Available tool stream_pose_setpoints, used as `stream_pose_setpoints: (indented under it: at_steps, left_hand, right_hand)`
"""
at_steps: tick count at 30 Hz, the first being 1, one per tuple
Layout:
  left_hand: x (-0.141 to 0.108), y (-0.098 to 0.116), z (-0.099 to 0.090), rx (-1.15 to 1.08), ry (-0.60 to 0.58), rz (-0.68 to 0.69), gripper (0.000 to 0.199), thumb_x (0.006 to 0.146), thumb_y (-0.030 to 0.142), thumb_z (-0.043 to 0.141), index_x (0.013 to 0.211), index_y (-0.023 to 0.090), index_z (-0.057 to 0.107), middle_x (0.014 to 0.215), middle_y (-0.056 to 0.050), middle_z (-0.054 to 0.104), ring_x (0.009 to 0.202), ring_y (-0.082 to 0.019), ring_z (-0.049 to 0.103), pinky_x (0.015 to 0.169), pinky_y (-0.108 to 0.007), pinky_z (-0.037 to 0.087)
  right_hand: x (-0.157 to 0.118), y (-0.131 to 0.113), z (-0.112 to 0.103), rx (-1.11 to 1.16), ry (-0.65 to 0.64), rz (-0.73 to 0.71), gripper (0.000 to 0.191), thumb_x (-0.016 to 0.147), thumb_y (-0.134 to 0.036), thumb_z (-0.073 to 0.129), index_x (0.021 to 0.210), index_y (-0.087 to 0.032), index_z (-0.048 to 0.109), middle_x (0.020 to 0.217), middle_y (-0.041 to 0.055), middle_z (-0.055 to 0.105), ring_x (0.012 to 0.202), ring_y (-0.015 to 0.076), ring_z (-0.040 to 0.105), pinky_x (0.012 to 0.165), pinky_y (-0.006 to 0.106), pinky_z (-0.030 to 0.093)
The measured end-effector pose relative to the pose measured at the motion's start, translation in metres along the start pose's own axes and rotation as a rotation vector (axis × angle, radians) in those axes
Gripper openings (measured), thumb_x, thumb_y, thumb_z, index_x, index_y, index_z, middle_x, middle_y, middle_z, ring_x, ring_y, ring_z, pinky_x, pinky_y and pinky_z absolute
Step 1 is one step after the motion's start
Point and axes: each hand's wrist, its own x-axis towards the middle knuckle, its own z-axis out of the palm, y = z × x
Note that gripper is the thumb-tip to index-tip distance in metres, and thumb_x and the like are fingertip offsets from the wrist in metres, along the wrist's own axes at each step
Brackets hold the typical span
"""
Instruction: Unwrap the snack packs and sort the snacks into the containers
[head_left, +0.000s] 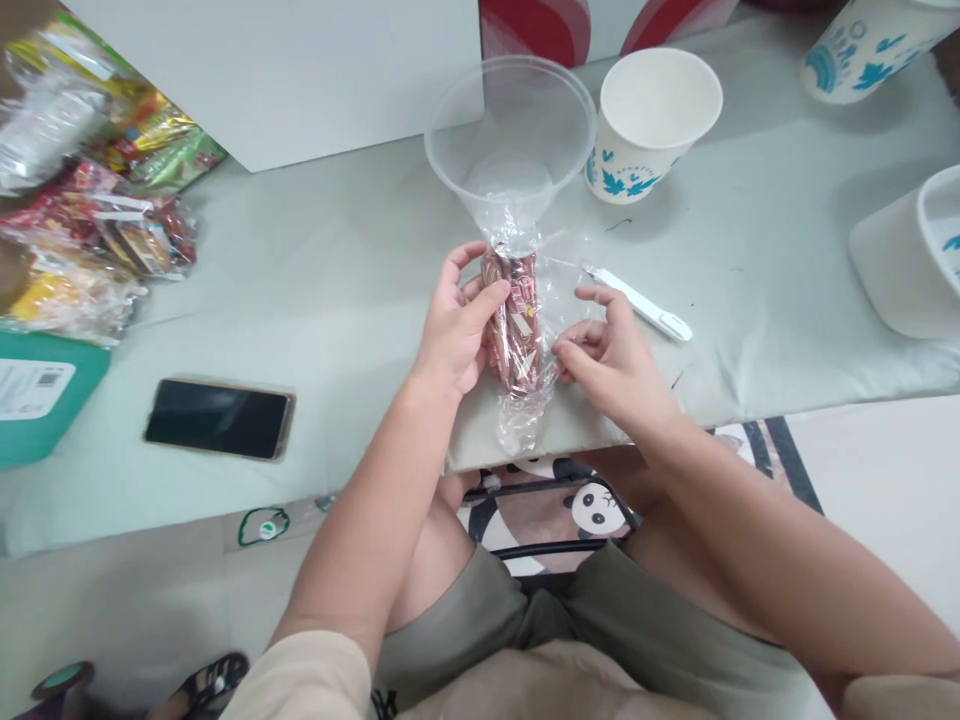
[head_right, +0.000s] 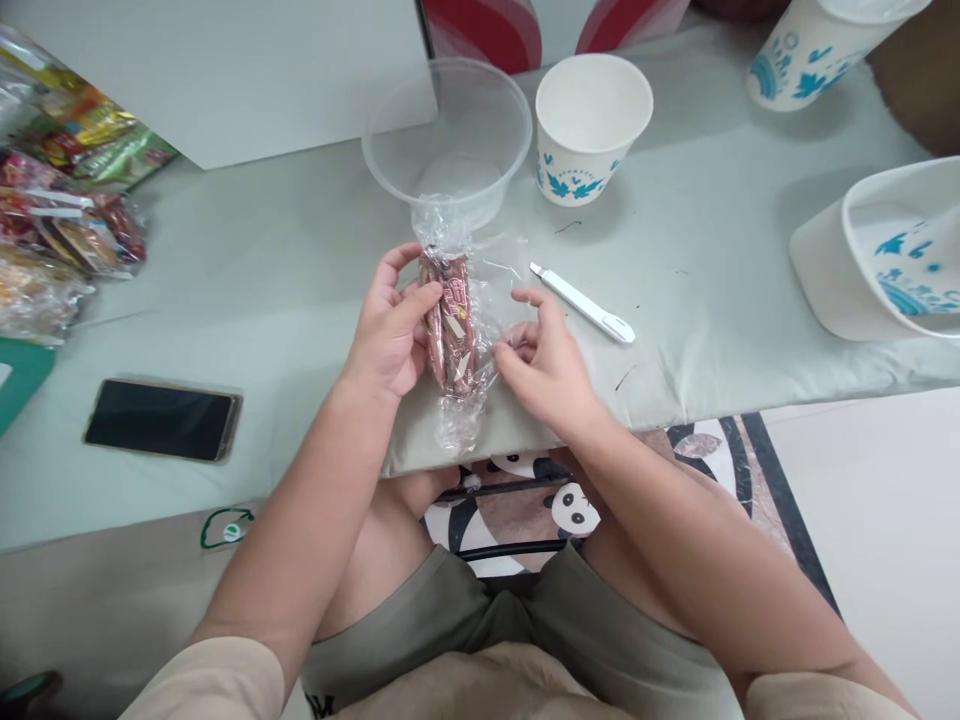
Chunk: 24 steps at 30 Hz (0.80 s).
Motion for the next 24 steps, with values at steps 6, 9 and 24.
stream_pose_setpoints:
  at_steps: [6, 9, 24]
  left_hand:
    - [0.006, -0.004, -0.008, 0.041, 0.049, 0.027, 0.052, 0.077, 0.033, 0.082, 0.121, 0.033, 0.053, 0.096, 0.001, 0.069, 0.082, -0.018, 0.072, 0.070, -0.031, 0.058]
    - [0.007, -0.004, -0.008, 0.033, 0.087, 0.048, 0.051, 0.079, 0.035, 0.082, 0.122, 0.033, 0.053, 0.099, 0.000, 0.070, 0.086, -0.019, 0.072, 0.073, -0.031, 0.058]
    - [0.018, -0.009, -0.019, -0.172, 0.109, 0.020, 0.032, 0.088, 0.027, 0.068, 0.116, 0.031, 0.053, 0.108, 0.000, 0.072, 0.104, -0.018, 0.074, 0.089, -0.032, 0.060]
  right_hand:
    - [0.006, 0.006, -0.003, -0.007, 0.104, -0.029, 0.048, 0.079, -0.013, 0.063, 0.120, -0.032, 0.046, 0.084, -0.0045, 0.066, 0.056, 0.0114, 0.060, 0.054, 0.029, 0.050]
    - [0.003, 0.003, -0.002, -0.007, 0.081, -0.037, 0.056, 0.084, -0.021, 0.067, 0.132, -0.034, 0.042, 0.093, -0.0014, 0.069, 0.063, 0.0144, 0.065, 0.056, 0.031, 0.053]
    - [-0.003, -0.003, -0.012, -0.402, 0.322, -0.445, 0.033, 0.082, -0.014, 0.063, 0.111, -0.029, 0.063, 0.111, 0.0099, 0.063, 0.103, 0.0265, 0.064, 0.085, 0.046, 0.056]
